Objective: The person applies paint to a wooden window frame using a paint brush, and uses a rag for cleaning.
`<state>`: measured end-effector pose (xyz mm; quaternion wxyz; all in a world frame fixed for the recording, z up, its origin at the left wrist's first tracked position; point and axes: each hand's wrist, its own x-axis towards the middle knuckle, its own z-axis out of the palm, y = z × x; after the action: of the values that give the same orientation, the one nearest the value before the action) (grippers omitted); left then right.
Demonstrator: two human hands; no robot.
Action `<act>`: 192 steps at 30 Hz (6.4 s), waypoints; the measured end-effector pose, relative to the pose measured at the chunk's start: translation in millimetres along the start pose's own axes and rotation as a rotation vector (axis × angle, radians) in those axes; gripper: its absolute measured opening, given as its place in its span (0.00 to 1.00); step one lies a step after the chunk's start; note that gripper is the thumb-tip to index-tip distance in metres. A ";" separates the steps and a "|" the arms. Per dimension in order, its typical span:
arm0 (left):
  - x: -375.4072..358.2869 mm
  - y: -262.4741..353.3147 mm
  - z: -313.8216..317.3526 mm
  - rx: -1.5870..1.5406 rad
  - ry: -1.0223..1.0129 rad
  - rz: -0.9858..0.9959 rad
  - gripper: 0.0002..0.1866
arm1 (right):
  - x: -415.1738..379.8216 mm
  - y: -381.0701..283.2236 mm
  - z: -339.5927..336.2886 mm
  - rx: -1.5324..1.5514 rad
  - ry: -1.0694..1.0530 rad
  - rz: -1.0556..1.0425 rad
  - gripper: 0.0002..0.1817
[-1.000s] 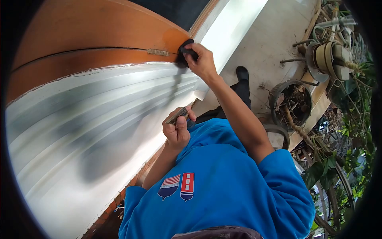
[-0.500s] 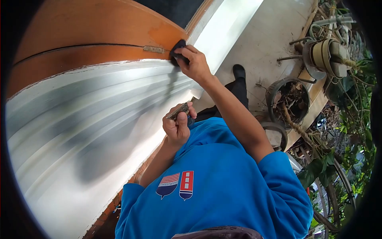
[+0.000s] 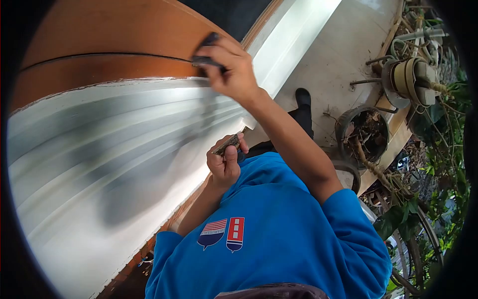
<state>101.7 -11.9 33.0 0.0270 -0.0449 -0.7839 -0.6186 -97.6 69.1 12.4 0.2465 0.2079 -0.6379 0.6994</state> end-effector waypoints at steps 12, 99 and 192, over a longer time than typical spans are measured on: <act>7.3 6.6 5.6 -0.045 0.082 0.105 0.19 | -44.5 58.1 -26.8 -0.110 -0.109 0.232 0.10; 34.8 112.7 58.4 -0.500 0.420 -0.006 0.23 | 233.8 -156.7 22.5 -0.162 -0.286 -1.310 0.19; 76.9 148.1 65.3 -0.344 0.687 0.083 0.15 | 108.2 -159.3 -93.5 0.285 -0.879 -0.115 0.43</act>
<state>41.5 88.5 168.6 0.3049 0.1295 -0.6115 -0.7185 -83.9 181.0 194.4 -0.0397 0.5515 -0.5669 0.6107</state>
